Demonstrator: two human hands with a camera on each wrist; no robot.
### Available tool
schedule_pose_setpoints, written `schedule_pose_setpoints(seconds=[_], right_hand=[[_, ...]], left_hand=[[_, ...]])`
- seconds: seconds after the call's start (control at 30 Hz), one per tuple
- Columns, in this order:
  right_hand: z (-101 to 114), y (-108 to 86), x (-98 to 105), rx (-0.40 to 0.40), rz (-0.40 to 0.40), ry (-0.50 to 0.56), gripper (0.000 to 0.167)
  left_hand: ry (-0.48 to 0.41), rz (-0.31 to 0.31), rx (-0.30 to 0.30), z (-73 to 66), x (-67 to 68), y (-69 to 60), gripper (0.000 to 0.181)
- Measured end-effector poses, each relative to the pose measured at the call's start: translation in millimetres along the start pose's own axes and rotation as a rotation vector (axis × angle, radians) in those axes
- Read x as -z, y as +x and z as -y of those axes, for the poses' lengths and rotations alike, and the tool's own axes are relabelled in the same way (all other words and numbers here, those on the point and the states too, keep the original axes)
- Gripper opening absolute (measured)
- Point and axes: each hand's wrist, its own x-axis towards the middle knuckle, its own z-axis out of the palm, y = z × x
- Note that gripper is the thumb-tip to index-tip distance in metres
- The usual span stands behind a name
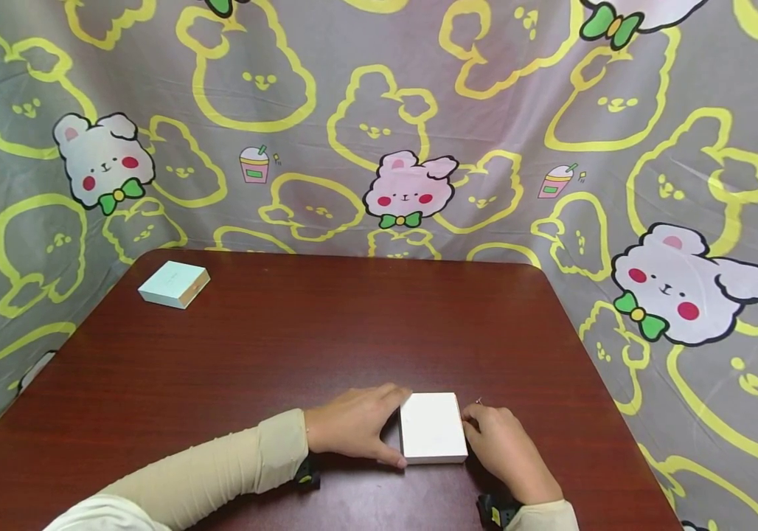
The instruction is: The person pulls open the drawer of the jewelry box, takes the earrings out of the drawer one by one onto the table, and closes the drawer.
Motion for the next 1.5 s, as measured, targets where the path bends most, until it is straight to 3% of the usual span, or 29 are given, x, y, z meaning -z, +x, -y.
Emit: schedule_pose_setpoints(seconds=[0.57,1.1,1.3,1.5], right_hand=[[3,-0.6,0,0.015,-0.022,-0.014,0.007],[0,-4.6,5,-0.010,0.024,-0.003,0.007],[-2,-7.2,14,-0.009,0.024,-0.009,0.005],[0,-5.6,23,-0.002,0.051,-0.015,0.008]], left_hand=[[0.019,0.015,0.001,-2.2,1.5,0.3,0.102],[0.010,0.040,0.002,2.2,1.9,-3.9,0.111],[-0.003,0.047,0.035,10.2,9.2,-9.5,0.112],[0.013,0.037,0.091,21.6,20.4,-25.7,0.108]])
